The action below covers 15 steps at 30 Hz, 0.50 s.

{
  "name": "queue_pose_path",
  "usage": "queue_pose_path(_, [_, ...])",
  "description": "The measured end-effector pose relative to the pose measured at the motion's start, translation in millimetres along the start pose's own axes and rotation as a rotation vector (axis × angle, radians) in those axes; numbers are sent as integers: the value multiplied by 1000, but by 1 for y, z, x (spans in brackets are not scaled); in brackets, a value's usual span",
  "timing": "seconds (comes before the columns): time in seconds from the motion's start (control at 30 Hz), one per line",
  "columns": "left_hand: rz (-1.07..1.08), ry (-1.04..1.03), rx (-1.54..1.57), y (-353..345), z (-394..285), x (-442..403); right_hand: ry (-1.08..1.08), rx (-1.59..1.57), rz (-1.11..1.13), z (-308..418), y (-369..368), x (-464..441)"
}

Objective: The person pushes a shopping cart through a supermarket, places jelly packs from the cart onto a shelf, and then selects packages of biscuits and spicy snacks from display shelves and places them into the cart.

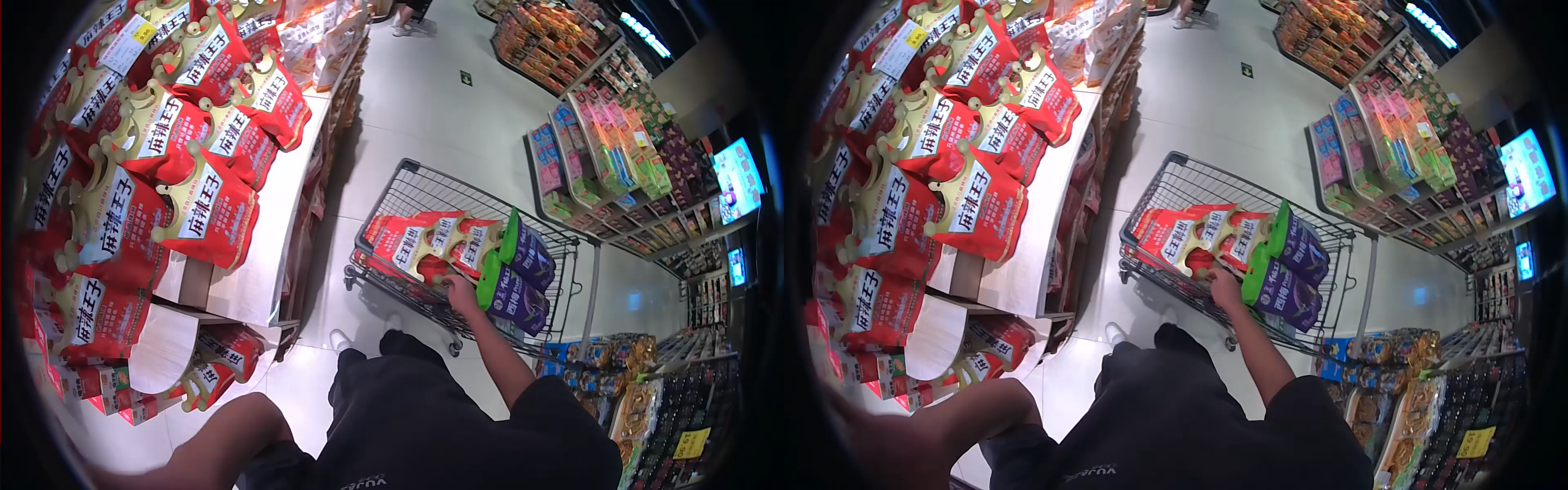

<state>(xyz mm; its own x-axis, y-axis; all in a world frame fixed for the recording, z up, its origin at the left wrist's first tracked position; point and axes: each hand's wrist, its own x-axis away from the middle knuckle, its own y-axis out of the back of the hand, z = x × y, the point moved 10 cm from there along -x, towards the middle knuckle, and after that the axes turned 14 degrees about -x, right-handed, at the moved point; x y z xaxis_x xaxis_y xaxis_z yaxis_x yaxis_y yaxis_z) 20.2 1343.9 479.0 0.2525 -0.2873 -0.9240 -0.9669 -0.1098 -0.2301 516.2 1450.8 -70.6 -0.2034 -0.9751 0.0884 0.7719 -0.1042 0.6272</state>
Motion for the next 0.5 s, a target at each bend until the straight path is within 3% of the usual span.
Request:
queue_pose_path(0.03, [72,69,-249,-18,24,2,12,-13,15,-15,-3,-14])
queue_pose_path(0.07, [-96,73,387,-10,44,20,-73,-13,147,-43,-18,-25])
queue_pose_path(0.13, [-45,171,-43,18,100,69,-143,-29,301,-57,-35,-45])
queue_pose_path(0.17, [-78,360,-796,12,132,99,-166,55,469,-53,-45,-48])
queue_pose_path(0.2, [107,595,-322,-23,182,127,-188,139,636,-54,-59,-47])
queue_pose_path(0.3, [375,1194,-311,-50,270,300,-175,-154,729,-57,-86,-70])
queue_pose_path(0.33, [472,1266,-351,-55,281,356,-254,-153,803,-38,-82,-72])
queue_pose_path(0.37, [642,1300,-523,-57,285,399,-201,-154,875,-39,-86,-80])
queue_pose_path(0.47, [938,1337,-646,-70,278,486,-169,-402,1019,-32,-95,-98])
queue_pose_path(0.5, [963,1402,-718,-73,277,497,-112,-184,1077,-23,-87,-102])
